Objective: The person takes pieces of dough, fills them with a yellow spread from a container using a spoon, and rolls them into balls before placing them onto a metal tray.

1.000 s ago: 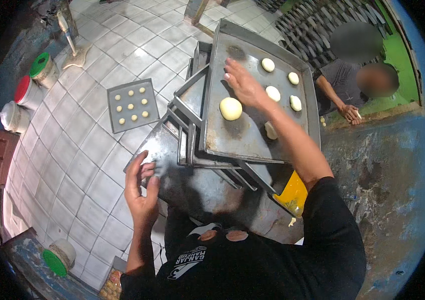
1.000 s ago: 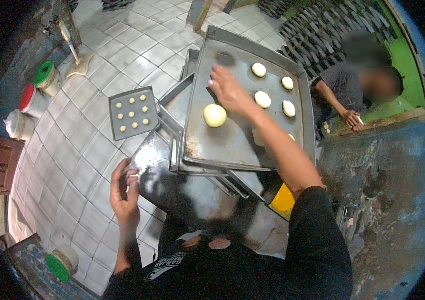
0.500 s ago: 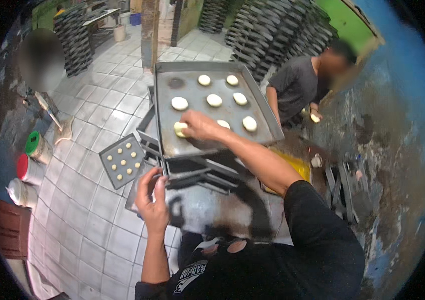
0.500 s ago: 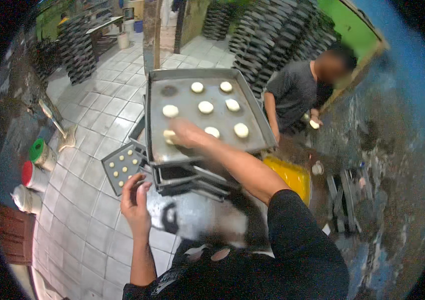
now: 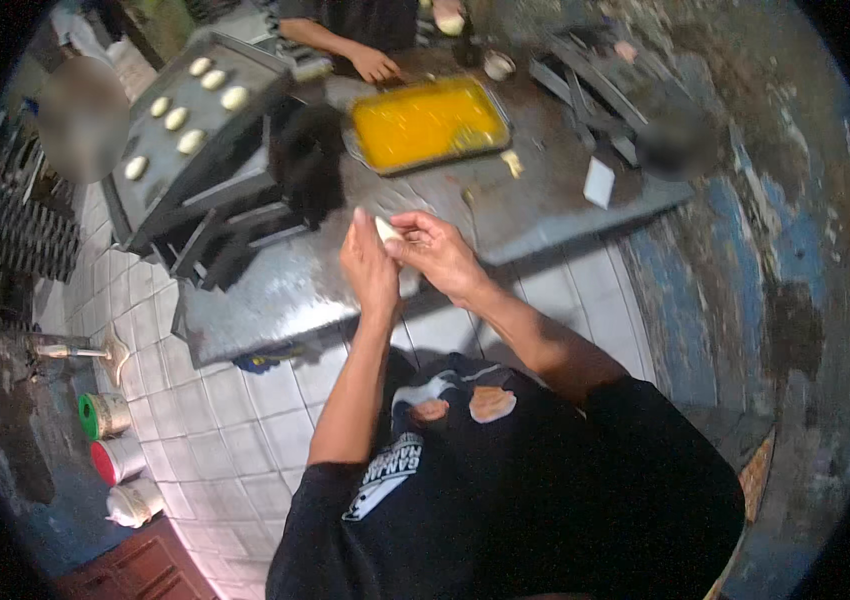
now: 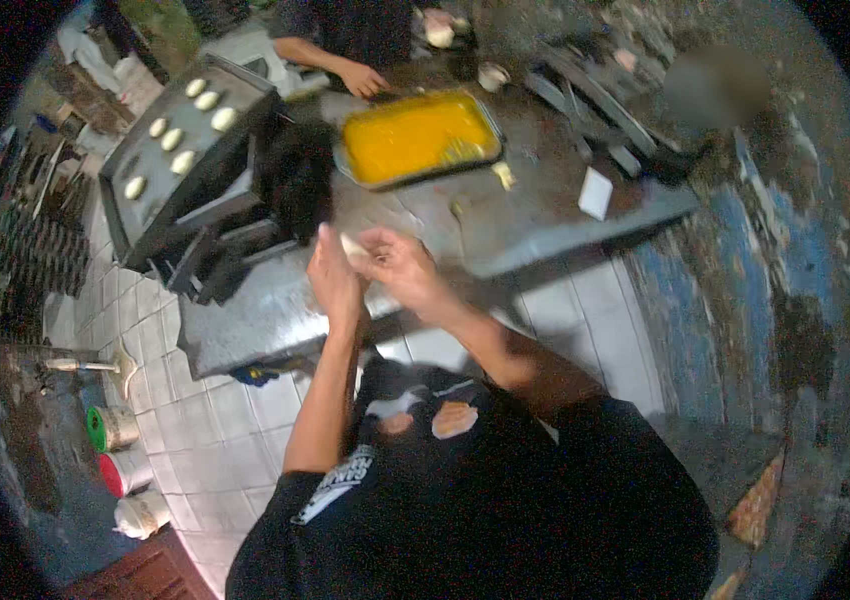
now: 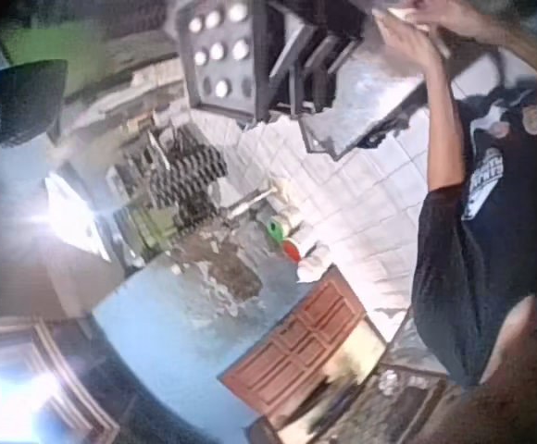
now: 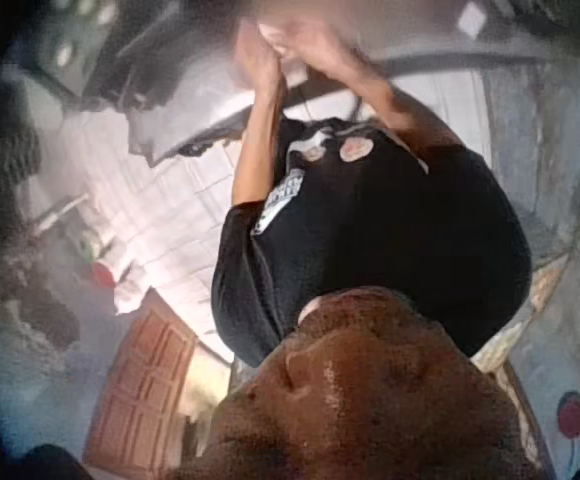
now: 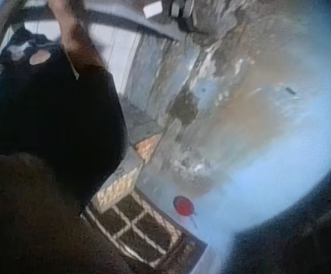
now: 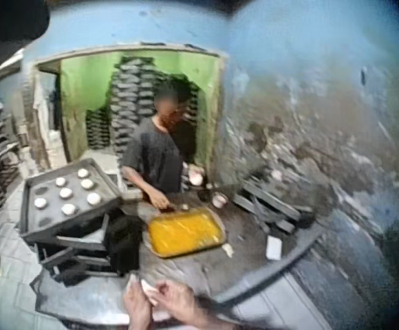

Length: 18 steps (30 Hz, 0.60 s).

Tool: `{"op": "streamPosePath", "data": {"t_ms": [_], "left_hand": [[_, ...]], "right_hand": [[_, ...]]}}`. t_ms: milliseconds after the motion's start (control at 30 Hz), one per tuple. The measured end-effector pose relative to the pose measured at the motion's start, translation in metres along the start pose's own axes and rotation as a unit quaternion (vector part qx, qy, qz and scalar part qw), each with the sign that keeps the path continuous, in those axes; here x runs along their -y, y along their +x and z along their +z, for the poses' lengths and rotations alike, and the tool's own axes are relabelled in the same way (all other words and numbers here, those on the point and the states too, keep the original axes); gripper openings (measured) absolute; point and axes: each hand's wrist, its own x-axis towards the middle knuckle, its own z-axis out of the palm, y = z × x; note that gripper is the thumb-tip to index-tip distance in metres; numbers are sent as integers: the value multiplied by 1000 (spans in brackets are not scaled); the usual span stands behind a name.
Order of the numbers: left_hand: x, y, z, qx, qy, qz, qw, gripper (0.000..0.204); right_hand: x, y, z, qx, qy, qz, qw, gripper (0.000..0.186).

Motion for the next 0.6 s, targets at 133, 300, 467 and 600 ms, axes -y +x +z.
{"op": "streamPosePath", "data": {"t_ms": [133, 300, 467, 600], "left_hand": [[53, -18, 23, 74, -54, -28, 995, 46], [164, -26, -20, 200, 96, -150, 963, 35], [182, -34, 0, 216, 14, -243, 945, 27], [166, 28, 18, 201, -92, -299, 928, 40]], "right_hand": [[9, -41, -52, 26, -17, 47, 998, 28], [-35, -51, -73, -105, -318, 0, 942, 25], [-88, -18, -106, 49, -492, -234, 837, 12], [-132, 60, -194, -191, -542, 49, 817, 19]]}}
